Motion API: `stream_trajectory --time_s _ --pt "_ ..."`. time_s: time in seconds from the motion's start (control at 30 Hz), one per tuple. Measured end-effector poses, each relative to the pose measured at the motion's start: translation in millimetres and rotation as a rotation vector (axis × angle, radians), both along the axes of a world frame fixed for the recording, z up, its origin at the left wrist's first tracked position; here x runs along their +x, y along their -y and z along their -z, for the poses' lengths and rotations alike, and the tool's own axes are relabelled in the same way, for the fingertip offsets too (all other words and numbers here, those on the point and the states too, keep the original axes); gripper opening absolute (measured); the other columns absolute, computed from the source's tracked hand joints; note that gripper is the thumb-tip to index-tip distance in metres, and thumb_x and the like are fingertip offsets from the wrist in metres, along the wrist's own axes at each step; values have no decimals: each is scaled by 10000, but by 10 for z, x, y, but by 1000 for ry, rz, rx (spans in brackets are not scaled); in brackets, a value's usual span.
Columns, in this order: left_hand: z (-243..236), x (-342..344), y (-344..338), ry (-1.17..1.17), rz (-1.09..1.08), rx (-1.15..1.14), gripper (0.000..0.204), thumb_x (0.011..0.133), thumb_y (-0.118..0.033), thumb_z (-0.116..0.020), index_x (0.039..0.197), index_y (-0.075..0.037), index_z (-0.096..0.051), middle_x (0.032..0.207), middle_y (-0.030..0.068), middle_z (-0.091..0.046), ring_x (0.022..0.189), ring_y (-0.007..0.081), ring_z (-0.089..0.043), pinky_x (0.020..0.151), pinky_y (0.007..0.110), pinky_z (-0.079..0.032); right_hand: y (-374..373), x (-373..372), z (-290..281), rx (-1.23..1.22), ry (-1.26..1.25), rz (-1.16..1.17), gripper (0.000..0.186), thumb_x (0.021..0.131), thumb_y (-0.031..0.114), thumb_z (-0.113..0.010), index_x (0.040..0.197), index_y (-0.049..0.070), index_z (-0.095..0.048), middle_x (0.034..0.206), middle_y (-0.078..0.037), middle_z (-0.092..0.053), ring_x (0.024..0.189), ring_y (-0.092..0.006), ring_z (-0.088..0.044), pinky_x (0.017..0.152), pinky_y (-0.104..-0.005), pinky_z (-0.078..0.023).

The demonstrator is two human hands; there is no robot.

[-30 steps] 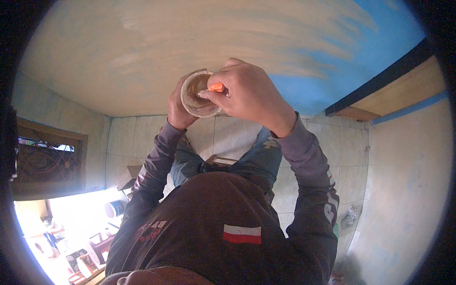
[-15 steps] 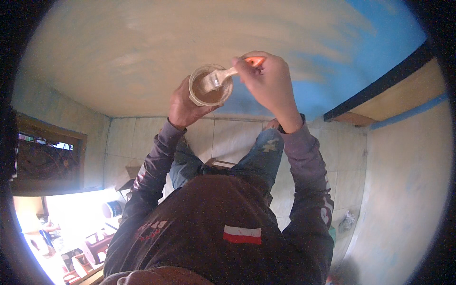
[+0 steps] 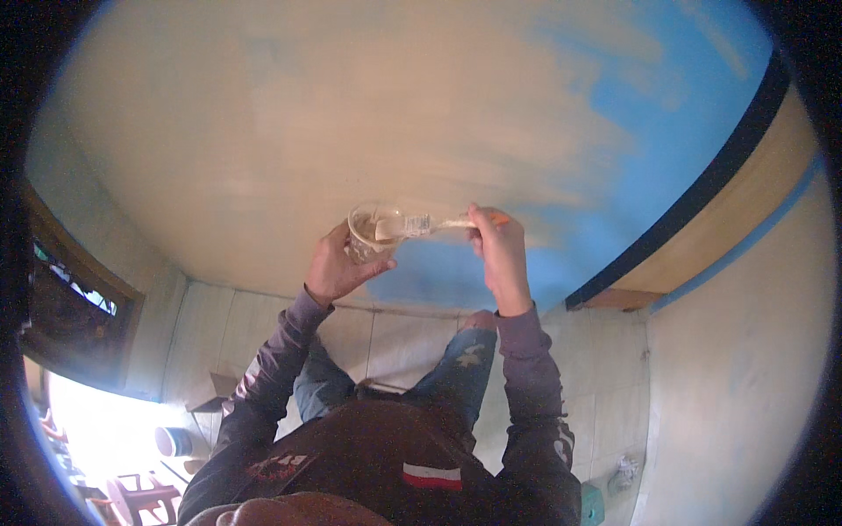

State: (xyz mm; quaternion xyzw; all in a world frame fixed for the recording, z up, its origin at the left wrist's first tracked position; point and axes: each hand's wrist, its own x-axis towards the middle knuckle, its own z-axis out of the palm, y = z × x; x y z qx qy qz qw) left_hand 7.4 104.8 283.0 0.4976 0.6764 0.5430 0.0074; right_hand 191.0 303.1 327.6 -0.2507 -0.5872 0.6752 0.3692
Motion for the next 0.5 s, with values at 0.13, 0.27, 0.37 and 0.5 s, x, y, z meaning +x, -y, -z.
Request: stream_trajectory --time_s 0.13,0.27,0.37,0.5 --pt "-161 25 -46 19 -13 58 761 694 -426 -947 1219 37 -647 1049 201 -734 951 295 -744 828 390 -589 -60 60 -104 -41 -54 -15 240 952 273 -744 931 40 -688 727 -14 -619 589 -31 -478 490 -186 -326" --pt "-268 70 -82 19 -25 63 700 709 -419 -939 1163 39 -667 980 186 -743 881 287 -747 784 379 -590 -23 234 -236 45 -17 -37 249 948 266 -753 968 24 -700 734 -18 -627 596 -26 -466 496 -180 -324" --pt "-415 79 -165 -66 -40 103 639 719 -402 -936 1108 37 -682 934 173 -745 842 278 -746 760 376 -588 -95 427 -418 165 50 -137 247 967 264 -730 977 18 -716 746 -10 -628 607 -24 -452 513 -183 -328" --pt "-879 193 -198 -177 -83 104 657 721 -458 -919 1067 51 -688 911 183 -742 827 280 -749 749 381 -590 -291 609 -654 405 143 -200 251 1005 267 -679 977 22 -727 768 5 -622 622 -23 -439 525 -188 -331"
